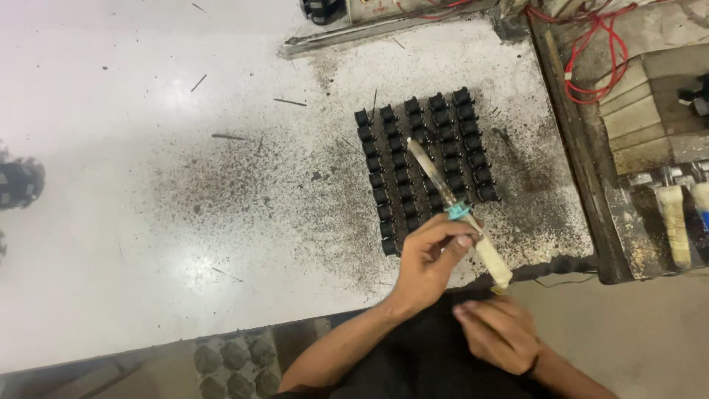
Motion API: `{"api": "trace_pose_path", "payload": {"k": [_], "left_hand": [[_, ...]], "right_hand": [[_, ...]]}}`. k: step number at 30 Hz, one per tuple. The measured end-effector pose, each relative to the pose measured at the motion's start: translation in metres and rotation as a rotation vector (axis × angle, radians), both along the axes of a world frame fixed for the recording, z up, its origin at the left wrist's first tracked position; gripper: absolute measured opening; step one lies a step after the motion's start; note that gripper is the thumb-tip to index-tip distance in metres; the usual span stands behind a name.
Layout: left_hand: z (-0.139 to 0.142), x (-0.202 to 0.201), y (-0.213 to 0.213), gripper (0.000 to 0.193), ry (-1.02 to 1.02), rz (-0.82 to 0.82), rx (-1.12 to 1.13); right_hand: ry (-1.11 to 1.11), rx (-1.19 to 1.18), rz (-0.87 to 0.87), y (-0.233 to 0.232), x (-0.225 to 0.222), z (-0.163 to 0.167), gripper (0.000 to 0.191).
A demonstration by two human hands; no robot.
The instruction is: The person solders small black components arranged in rows on a workbench, holding each component steady with one hand while applying a heated soldering iron with the other, working through the grid piece by piece and occasionally setting the iron down on the bench between components.
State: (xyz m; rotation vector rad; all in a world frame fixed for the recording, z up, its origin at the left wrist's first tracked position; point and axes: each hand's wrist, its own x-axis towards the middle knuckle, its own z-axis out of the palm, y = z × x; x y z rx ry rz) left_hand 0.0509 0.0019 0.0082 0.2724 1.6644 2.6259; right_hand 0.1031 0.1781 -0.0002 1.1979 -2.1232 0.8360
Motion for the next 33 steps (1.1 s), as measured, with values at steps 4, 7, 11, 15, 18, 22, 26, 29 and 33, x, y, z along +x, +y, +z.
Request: {"api": "trace_pose_path", "payload": {"k": [4, 7, 11, 15, 18, 22, 26, 29, 33], "left_hand": [[-0.003, 0.011, 0.004, 0.015, -0.024, -0.091, 0.009], [0.004, 0.02, 0.007, 0.015, -0.16, -0.268, -0.056], [0.018, 0.023, -0.037, 0.025, 0.267, -0.039, -0.496], [0.012, 0.019, -0.082, 0.034, 0.387, 0.301, -1.06], [-0.001, 0.021, -0.082, 0.033, 0.355, 0.297, -1.181], [-0.012, 0.024, -0.074, 0.028, 0.338, 0.279, -1.2], [-0.013, 0.027, -0.072, 0.029, 0.366, 0.269, -1.175], [-0.014, 0.026, -0.07, 0.028, 0.361, 0.251, -1.174], [-0.018, 0.026, -0.068, 0.032, 0.36, 0.229, -1.175]], "right_hand": [[-0.835, -0.402, -0.152, -0.014, -0.004, -0.019, 0.082], [-0.81, -0.819, -0.056, -0.007, -0.022, -0.032, 0.083], [-1.113, -1.071, 0.094, 0.026, -0.022, -0.028, 0.058], [-1.04, -0.749, -0.161, 0.044, 0.006, -0.012, 0.038], [-0.814, -0.345, -0.31, 0.04, 0.019, 0.0, 0.03], [-0.76, -0.312, -0.318, 0.027, 0.017, 0.009, 0.029], [-0.756, -0.253, -0.332, 0.024, 0.014, 0.017, 0.028], [-0.75, -0.222, -0.345, 0.024, 0.014, 0.018, 0.028], [-0.795, -0.196, -0.388, 0.019, 0.011, 0.022, 0.031]]}}
